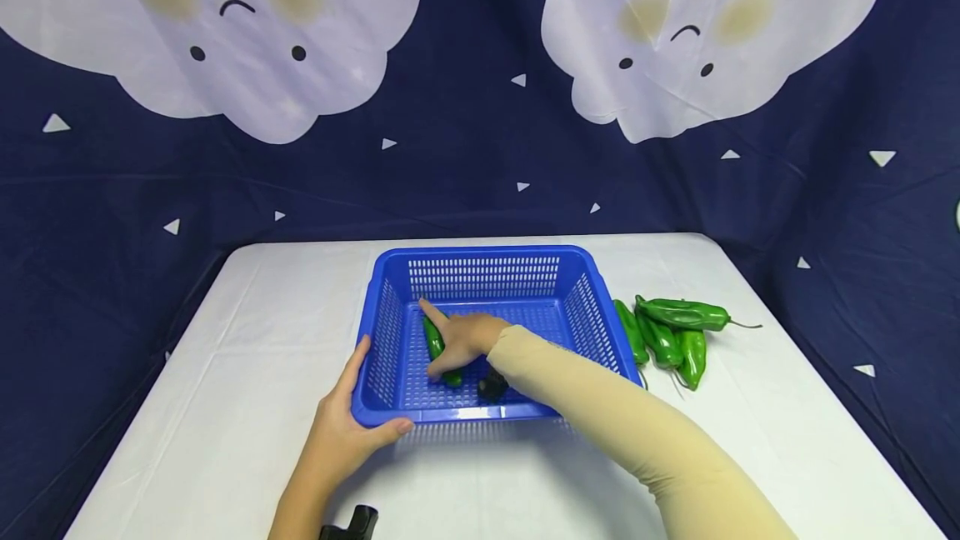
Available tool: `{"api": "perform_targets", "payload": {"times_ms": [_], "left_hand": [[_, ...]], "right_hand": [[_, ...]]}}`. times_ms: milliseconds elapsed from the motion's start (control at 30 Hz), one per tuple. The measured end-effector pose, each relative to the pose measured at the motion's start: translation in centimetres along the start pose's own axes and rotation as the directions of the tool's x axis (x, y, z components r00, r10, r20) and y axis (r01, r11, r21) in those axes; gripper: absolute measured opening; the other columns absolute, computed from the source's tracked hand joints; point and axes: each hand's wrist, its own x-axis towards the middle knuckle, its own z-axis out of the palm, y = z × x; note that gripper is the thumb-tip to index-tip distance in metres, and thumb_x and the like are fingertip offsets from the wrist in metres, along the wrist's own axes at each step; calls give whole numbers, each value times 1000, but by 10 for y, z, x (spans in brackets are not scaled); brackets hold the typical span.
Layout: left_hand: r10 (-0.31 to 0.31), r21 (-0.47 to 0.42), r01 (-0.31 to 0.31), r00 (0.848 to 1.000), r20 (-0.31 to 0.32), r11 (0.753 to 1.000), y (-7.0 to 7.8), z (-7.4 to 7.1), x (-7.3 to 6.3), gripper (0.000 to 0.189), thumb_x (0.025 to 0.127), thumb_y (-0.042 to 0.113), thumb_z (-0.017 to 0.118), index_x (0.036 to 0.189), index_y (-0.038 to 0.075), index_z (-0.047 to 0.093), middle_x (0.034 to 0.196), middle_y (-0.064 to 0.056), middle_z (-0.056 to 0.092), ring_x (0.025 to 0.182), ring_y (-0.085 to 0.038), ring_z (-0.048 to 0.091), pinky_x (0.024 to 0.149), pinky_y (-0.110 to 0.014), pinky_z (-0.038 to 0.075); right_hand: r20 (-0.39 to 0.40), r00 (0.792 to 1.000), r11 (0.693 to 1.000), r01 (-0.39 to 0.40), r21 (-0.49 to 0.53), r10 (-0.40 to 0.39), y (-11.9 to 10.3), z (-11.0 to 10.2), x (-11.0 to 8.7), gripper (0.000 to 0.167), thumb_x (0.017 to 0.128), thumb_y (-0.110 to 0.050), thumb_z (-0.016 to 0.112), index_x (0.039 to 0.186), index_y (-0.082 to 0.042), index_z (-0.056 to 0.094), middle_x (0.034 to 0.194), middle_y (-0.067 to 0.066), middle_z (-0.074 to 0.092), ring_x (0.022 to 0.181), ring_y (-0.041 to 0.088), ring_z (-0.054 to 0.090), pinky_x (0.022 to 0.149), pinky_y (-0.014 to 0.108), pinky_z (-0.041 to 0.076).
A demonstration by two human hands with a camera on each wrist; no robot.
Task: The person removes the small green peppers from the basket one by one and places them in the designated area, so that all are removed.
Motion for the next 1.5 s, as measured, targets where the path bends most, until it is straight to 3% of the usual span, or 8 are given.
{"api": "perform_targets", "payload": {"times_ms": [200, 467, 600, 767, 933, 1033, 1200, 1500], "left_hand": [[-4, -6, 4, 1000, 1, 1000, 1, 0, -1, 121, 67, 35, 91, 160, 31, 14, 158, -24, 32, 139, -49, 40, 107, -67, 37], [-4, -16, 4, 1000, -3, 1000, 2, 0, -1, 121, 66, 34, 92, 160, 31, 16, 158, -24, 33, 139, -48, 41, 108, -66, 37], [-12, -17, 12, 1000, 1, 1000, 2, 0, -1, 121, 66, 35, 92, 160, 30, 16, 158, -25, 33, 139, -48, 41, 108, -65, 37], [-21, -18, 21, 1000, 8, 1000, 3, 0, -2, 121, 66, 35, 91, 160, 30, 15, 158, -24, 32, 138, -49, 41, 108, -65, 37], [-20, -22, 20, 1000, 3, 1000, 4, 0, -1, 121, 66, 35, 92, 160, 31, 15, 158, -24, 32, 139, -49, 41, 108, -65, 37], [-18, -23, 18, 1000, -1, 1000, 3, 0, -1, 121, 66, 35, 92, 160, 32, 15, 158, -24, 33, 139, -49, 41, 108, -65, 37], [-17, -24, 17, 1000, -4, 1000, 4, -1, -1, 121, 66, 34, 92, 160, 31, 15, 158, -25, 32, 139, -50, 40, 108, -66, 36], [-19, -26, 19, 1000, -10, 999, 2, 0, -2, 121, 66, 33, 92, 160, 31, 16, 157, -25, 33, 138, -49, 41, 107, -64, 38]], "right_hand": [[5, 1000, 1000, -19, 0, 19, 1, 0, -2, 118, 77, -60, 71, 157, -40, -14, 155, 8, 44, 116, 22, 59, 103, 44, 47], [-31, 998, 993, -50, -104, 47, 2, 2, -3, 105, 82, -60, 64, 159, -39, -4, 159, 8, 38, 125, 28, 57, 106, 46, 46], [-104, 994, 981, -44, -191, 25, 7, 9, 0, 100, 83, -74, 54, 160, -34, 5, 152, 9, 47, 117, 29, 62, 101, 44, 50], [-143, 990, 978, -48, -203, 19, 14, 14, 3, 110, 74, -89, 48, 159, -34, 6, 151, 8, 50, 120, 30, 62, 101, 45, 51], [-133, 991, 978, -32, -204, 5, 21, 13, 4, 95, 86, -76, 51, 159, -38, 3, 143, 7, 56, 105, 23, 65, 93, 44, 54], [-135, 991, 977, -31, -209, 2, 25, 12, 4, 85, 93, -63, 51, 158, -42, 1, 148, 10, 51, 96, 24, 66, 91, 45, 54], [-177, 984, 981, -14, -193, -20, 36, 13, 4, 80, 94, -53, 53, 158, -44, 4, 153, 14, 44, 85, 26, 64, 87, 46, 55], [-270, 960, 982, 19, -188, -70, 52, 22, 10, 92, 85, -82, 43, 159, -40, 9, 147, 11, 52, 107, 28, 65, 89, 49, 55]]}}
